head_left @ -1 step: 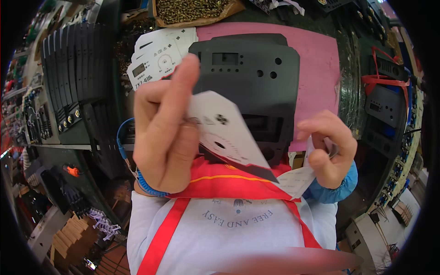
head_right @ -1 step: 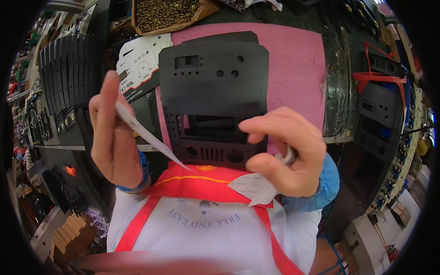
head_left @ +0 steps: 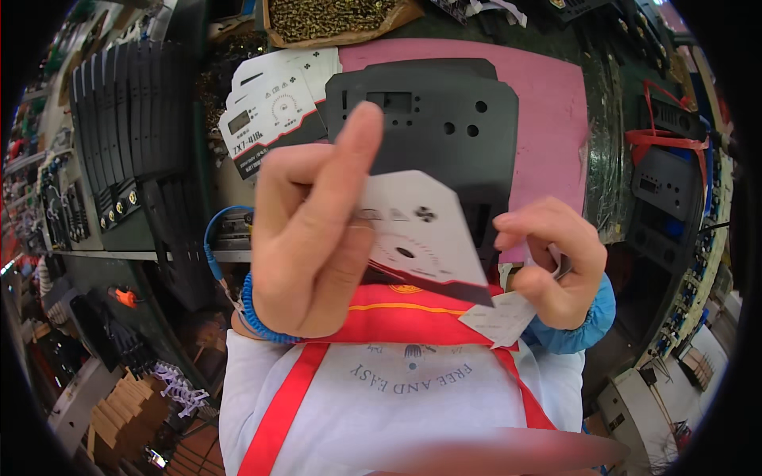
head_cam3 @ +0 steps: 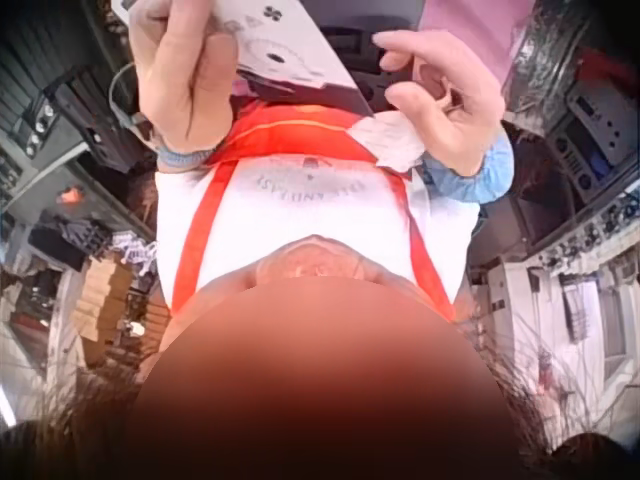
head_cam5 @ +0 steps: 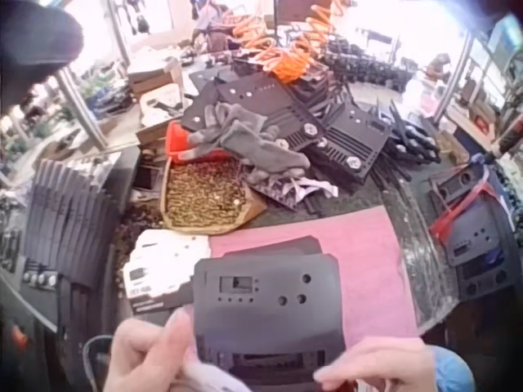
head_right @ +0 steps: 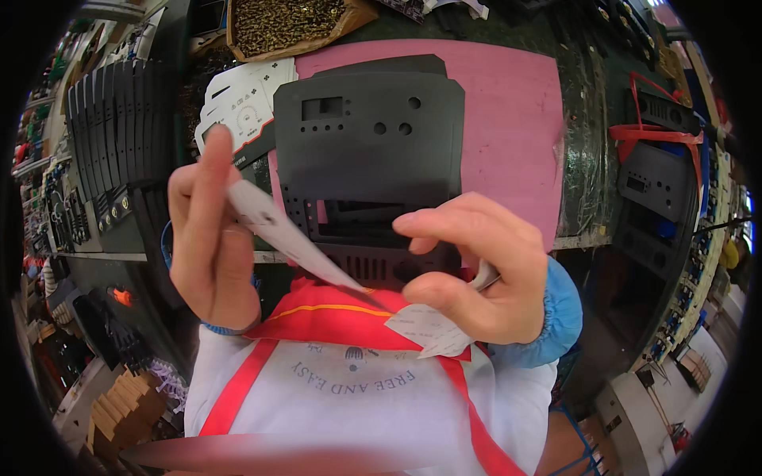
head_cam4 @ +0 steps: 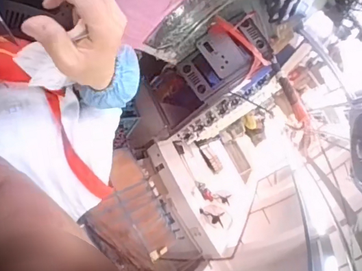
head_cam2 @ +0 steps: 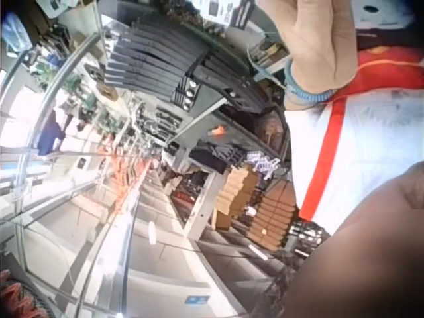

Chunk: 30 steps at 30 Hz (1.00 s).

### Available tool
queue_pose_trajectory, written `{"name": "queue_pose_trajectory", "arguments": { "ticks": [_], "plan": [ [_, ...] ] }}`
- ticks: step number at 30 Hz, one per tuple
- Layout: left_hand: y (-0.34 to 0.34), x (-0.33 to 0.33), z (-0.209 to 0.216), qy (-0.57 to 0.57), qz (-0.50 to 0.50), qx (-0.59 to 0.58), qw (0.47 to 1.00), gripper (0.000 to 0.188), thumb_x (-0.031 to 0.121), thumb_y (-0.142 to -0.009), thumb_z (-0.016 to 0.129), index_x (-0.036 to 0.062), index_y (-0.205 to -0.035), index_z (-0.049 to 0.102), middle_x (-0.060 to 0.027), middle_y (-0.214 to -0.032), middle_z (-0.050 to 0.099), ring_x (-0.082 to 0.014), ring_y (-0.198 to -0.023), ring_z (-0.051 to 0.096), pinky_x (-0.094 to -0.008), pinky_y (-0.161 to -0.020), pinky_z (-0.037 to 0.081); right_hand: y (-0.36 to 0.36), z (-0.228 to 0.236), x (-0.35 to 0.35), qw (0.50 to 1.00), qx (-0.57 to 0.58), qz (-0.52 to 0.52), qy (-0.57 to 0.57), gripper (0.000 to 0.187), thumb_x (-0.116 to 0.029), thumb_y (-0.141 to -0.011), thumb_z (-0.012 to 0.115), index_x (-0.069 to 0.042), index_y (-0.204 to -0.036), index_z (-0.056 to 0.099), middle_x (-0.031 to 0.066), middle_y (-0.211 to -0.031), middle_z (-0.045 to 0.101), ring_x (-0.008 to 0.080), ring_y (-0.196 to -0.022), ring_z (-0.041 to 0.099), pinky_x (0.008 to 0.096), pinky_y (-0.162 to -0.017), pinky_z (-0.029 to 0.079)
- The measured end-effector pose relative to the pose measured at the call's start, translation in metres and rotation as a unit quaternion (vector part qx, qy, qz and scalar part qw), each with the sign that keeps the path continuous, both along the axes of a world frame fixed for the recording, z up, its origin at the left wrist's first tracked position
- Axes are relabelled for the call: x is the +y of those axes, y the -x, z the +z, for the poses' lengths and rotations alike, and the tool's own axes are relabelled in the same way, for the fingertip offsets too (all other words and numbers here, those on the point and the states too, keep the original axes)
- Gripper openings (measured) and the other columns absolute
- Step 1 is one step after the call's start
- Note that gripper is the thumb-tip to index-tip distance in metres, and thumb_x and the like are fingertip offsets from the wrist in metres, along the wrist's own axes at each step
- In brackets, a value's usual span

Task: Apply adhesive labels/panels to plastic welding machine front casings.

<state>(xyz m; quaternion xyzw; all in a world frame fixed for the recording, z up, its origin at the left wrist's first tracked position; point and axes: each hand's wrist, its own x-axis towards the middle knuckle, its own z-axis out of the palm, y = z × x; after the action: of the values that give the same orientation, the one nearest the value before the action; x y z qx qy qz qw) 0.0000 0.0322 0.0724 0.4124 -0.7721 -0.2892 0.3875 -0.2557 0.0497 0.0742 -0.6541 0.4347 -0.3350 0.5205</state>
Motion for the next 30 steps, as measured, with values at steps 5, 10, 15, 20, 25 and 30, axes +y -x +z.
{"name": "queue_pose_trajectory", "arguments": {
  "ticks": [5,10,15,20,25,30],
  "plan": [
    [0.011,-0.008,-0.006,-0.024,-0.014,0.008,1.0,0.052,-0.01,-0.074,0.053,-0.0133,-0.125,0.045,-0.0181,-0.107,0.055,-0.0228,-0.087,0.048,-0.0308,-0.079,0.041,-0.006,0.007,0.002,0.999,0.027,-0.021,0.015,0.025,0.001,-0.071,0.071,0.003,-0.095,0.065,0.0113,-0.076,0.064,0.0143,-0.063,0.06,0.0227,-0.054,0.045],
    [0.01,-0.011,-0.018,0.124,-0.048,-0.072,0.988,0.053,-0.006,-0.071,0.052,-0.0104,-0.123,0.047,-0.0257,-0.118,0.052,-0.0314,-0.1,0.052,-0.035,-0.086,0.04,-0.009,0.005,-0.002,0.994,0.095,-0.004,0.06,0.025,0.007,-0.069,0.069,0.002,-0.093,0.065,0.0118,-0.073,0.064,0.0191,-0.062,0.063,0.0235,-0.054,0.047],
    [0.02,-0.015,-0.052,0.228,0.148,0.16,0.949,0.049,0.024,-0.088,0.056,-0.0073,-0.124,0.046,-0.0289,-0.128,0.044,-0.0331,-0.118,0.044,-0.0392,-0.1,0.032,-0.014,-0.017,0.008,0.946,0.173,-0.272,0.033,0.011,0.003,-0.077,0.065,0.003,-0.088,0.063,0.0042,-0.074,0.06,0.0069,-0.061,0.049,0.0186,-0.054,0.037],
    [-0.015,0.01,-0.044,-0.363,0.108,0.227,0.897,0.026,0.024,-0.091,0.057,-0.0025,-0.095,0.057,0.0001,-0.067,0.053,-0.0045,-0.059,0.046,-0.0187,-0.052,0.035,-0.001,-0.029,-0.005,0.938,0.037,-0.316,-0.14,0.014,-0.007,-0.082,0.064,0.004,-0.091,0.062,-0.0003,-0.076,0.059,0.0041,-0.066,0.047,0.018,-0.06,0.036],
    [-0.008,-0.001,-0.05,-0.459,0.141,0.244,0.843,0.024,0.019,-0.087,0.063,-0.0008,-0.075,0.056,0.0044,-0.055,0.048,-0.0003,-0.051,0.039,-0.0183,-0.045,0.029,-0.007,-0.031,-0.01,0.927,0.006,-0.329,-0.181,0.016,-0.01,-0.083,0.064,0.004,-0.091,0.062,0.0005,-0.075,0.059,0.0045,-0.066,0.048,0.0183,-0.059,0.036],
    [-0.004,0.003,-0.058,-0.47,0.175,0.202,0.841,0.023,0.017,-0.085,0.066,0.0004,-0.071,0.056,0.0035,-0.056,0.051,-0.0003,-0.051,0.038,-0.0189,-0.044,0.029,-0.014,-0.038,-0.012,0.933,0.092,-0.326,-0.124,0.015,-0.009,-0.081,0.066,0.004,-0.088,0.062,0.0001,-0.073,0.058,0.0042,-0.065,0.047,0.0179,-0.058,0.035]
  ]
}}
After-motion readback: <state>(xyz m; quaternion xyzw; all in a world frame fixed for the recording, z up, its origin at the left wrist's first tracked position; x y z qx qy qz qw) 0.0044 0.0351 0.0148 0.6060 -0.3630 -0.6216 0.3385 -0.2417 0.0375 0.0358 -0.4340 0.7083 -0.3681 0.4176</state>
